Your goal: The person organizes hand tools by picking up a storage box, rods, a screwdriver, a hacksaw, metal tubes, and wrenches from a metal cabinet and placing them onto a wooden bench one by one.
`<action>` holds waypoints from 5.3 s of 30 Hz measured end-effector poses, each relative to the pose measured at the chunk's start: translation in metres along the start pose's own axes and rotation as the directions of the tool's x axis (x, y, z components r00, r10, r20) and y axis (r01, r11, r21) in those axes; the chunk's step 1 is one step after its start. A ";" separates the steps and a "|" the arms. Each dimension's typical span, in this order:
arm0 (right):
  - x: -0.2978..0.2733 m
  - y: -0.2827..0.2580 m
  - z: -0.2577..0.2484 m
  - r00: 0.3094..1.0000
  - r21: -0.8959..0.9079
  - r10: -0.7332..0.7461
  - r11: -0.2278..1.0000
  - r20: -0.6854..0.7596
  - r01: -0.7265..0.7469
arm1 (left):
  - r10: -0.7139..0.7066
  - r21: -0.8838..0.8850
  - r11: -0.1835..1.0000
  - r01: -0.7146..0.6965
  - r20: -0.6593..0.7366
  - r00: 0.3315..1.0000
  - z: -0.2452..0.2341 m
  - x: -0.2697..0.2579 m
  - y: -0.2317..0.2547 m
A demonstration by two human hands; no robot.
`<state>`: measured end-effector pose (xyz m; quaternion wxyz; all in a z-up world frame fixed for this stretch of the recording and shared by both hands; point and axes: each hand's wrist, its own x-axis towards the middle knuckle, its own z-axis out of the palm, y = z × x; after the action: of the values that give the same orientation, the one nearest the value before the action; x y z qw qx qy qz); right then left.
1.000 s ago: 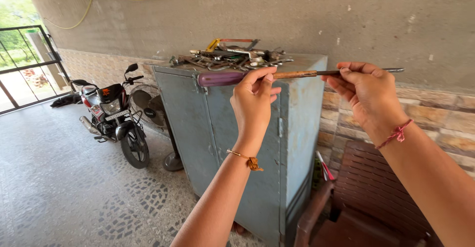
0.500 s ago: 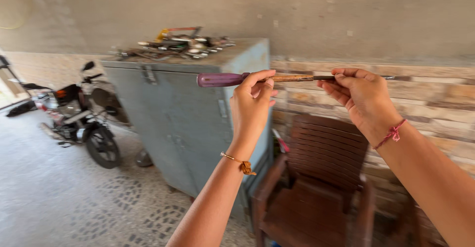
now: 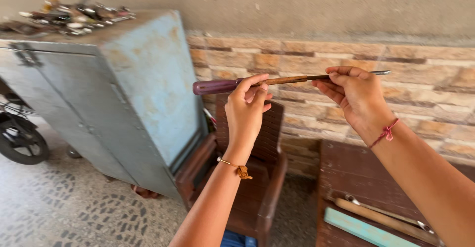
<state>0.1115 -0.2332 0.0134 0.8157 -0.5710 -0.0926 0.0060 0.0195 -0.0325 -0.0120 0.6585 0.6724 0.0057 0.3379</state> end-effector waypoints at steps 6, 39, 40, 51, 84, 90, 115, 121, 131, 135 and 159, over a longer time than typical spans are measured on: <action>0.026 0.021 -0.106 0.997 0.027 0.025 0.999 -0.077 -0.023 | -0.106 -0.049 0.993 0.109 0.064 0.992 0.096 -0.018 -0.053; -0.006 0.465 -0.554 0.489 0.307 0.666 0.718 -0.563 -0.624 | -0.910 0.331 0.393 0.858 0.272 0.312 0.328 -0.242 -0.574; -0.009 0.476 -0.561 0.489 0.317 0.676 0.712 -0.552 -0.627 | -0.917 0.339 0.379 0.861 0.265 0.299 0.327 -0.247 -0.585; -0.011 0.546 -0.592 0.360 0.416 0.755 0.619 -0.548 -0.666 | -0.942 0.339 0.186 0.922 0.330 0.069 0.330 -0.265 -0.644; 0.083 0.272 -0.216 0.872 0.331 0.466 0.854 -0.149 -0.401 | -0.509 -0.398 0.769 0.500 0.090 0.856 0.149 -0.028 -0.342; 0.057 0.195 -0.065 0.943 0.277 0.328 0.902 0.057 -0.330 | -0.354 -0.476 0.827 0.300 -0.027 0.935 0.035 0.013 -0.227; -0.089 0.070 0.503 0.796 0.284 -0.071 0.950 0.601 -0.130 | 0.198 0.007 0.979 -0.203 -0.274 0.941 -0.476 0.096 0.126; -0.043 0.088 0.609 0.770 0.269 -0.104 0.959 0.629 -0.090 | 0.183 -0.015 0.981 -0.194 -0.276 0.944 -0.567 0.156 0.120; 0.098 0.096 0.785 0.776 0.272 -0.124 0.960 0.619 -0.063 | 0.156 0.040 0.988 -0.151 -0.304 0.940 -0.706 0.325 0.106; 0.135 0.111 0.844 0.755 0.208 -0.127 0.978 0.643 -0.013 | 0.155 0.010 0.987 -0.159 -0.294 0.943 -0.751 0.384 0.087; 0.405 0.264 1.039 0.920 -0.882 -0.251 0.293 0.301 0.369 | 0.102 0.762 0.428 -0.487 0.495 0.863 -0.833 0.835 -0.146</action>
<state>0.3707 0.8718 0.1691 0.3295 -0.8986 -0.2308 -0.1749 0.3427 1.0990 0.1521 0.1436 0.9510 -0.0709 0.2646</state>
